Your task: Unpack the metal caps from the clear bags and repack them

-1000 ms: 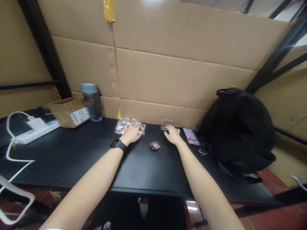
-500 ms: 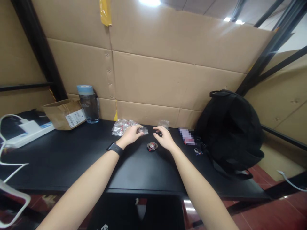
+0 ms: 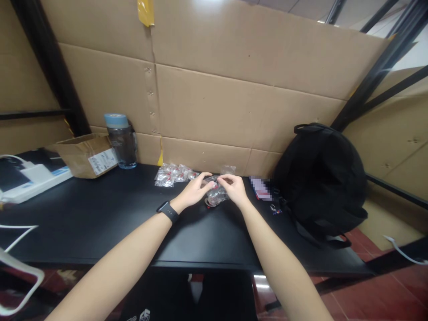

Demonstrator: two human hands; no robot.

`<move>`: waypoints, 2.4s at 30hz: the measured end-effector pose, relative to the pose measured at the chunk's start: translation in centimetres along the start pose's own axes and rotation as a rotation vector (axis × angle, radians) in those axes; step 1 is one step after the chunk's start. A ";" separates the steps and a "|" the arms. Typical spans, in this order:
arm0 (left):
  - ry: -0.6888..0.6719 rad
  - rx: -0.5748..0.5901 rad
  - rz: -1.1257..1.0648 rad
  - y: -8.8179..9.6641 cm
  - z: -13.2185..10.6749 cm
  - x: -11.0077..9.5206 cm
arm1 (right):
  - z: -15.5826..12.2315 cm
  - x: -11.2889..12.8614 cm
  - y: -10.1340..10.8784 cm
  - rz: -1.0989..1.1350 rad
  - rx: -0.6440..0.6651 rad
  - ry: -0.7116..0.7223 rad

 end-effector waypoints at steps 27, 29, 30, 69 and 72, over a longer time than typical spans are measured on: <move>-0.097 -0.228 -0.064 1.2 1.2 0.7 | 0.1 -0.4 0.4 0.248 -0.070 -0.234; -0.121 -0.153 -0.034 1.1 1.2 0.6 | 0.0 -0.3 0.4 0.272 -0.083 -0.235; -0.127 -0.118 -0.030 1.0 1.1 0.5 | 0.0 -0.2 0.4 0.288 -0.090 -0.220; 0.272 -0.253 -0.387 1.7 1.2 2.5 | -2.1 3.1 -1.9 -0.570 0.172 0.517; 0.292 -0.176 -0.392 1.3 1.2 2.7 | -2.1 3.1 -2.6 -0.754 0.079 0.583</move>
Point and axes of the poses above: each hand's wrist, its own z-axis towards the middle knuckle, its own y-axis out of the back of the hand, x = y × z, the point moved 3 cm from there along z, towards the middle knuckle, and after that the axes turned 5 degrees about -x, right-handed, at the moved point
